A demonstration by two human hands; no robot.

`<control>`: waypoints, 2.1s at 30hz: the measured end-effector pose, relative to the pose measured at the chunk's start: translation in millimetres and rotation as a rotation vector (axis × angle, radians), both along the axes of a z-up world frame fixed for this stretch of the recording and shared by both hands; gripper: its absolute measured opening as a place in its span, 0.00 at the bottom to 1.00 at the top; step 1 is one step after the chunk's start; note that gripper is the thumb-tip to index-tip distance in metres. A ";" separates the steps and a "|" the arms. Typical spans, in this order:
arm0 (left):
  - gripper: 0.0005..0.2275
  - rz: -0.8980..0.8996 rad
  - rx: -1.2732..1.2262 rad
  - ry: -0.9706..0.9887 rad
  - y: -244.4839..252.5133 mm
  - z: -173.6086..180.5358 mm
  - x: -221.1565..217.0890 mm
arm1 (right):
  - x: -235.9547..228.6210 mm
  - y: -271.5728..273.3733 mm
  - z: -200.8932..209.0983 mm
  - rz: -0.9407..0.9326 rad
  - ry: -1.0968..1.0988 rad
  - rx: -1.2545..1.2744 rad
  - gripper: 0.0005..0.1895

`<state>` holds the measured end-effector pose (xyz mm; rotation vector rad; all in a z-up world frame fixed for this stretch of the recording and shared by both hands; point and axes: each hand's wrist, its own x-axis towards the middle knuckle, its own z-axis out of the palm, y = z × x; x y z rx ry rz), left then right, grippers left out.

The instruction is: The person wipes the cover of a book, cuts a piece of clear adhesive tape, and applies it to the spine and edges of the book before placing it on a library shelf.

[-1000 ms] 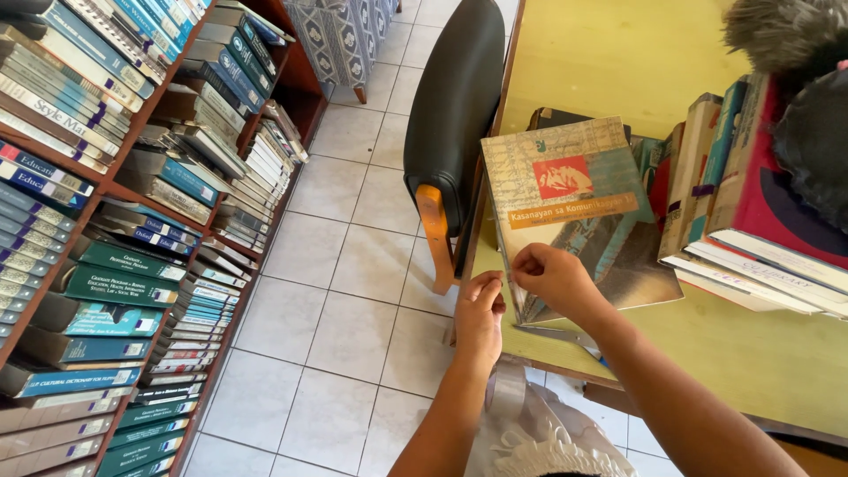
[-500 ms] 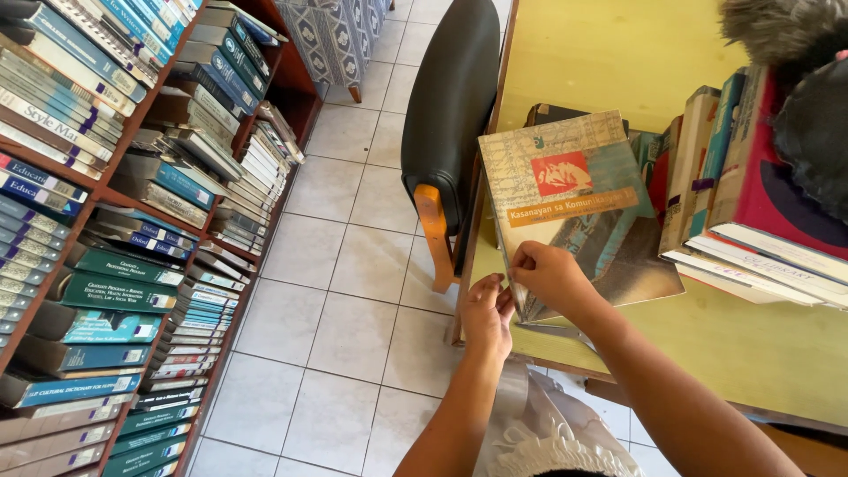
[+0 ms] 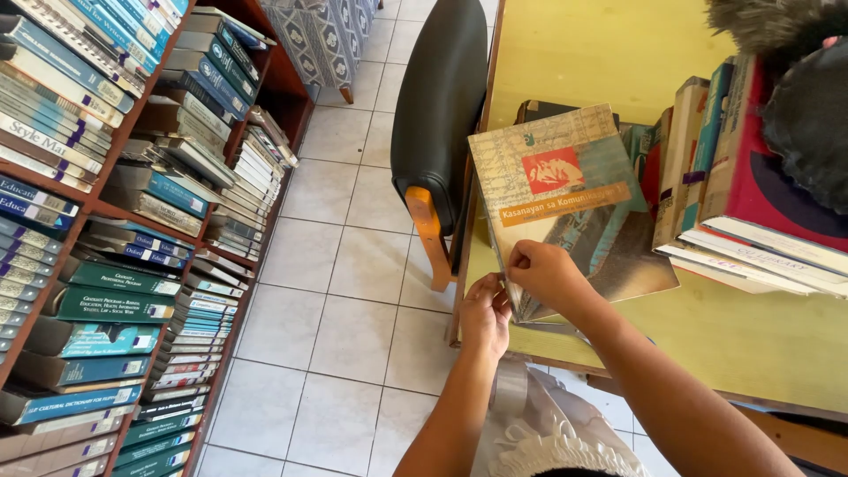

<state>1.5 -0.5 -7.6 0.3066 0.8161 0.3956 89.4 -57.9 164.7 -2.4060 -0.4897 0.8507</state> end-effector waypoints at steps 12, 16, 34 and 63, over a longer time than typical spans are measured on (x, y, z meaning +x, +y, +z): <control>0.06 -0.002 -0.237 -0.288 -12.1 33.2 2.0 | -4.4 7.0 30.3 0.068 -0.054 -0.234 0.10; 0.06 0.064 -0.409 -0.329 -14.5 64.4 1.8 | -3.0 3.6 38.1 0.094 -0.057 -0.301 0.13; 0.11 -0.261 0.345 0.228 -3.5 44.4 -11.1 | -25.5 -67.5 -79.1 -0.023 -0.171 0.309 0.10; 0.27 -0.574 0.816 0.533 71.6 110.1 -44.8 | -39.3 -273.8 -156.8 0.213 -0.365 -0.562 0.23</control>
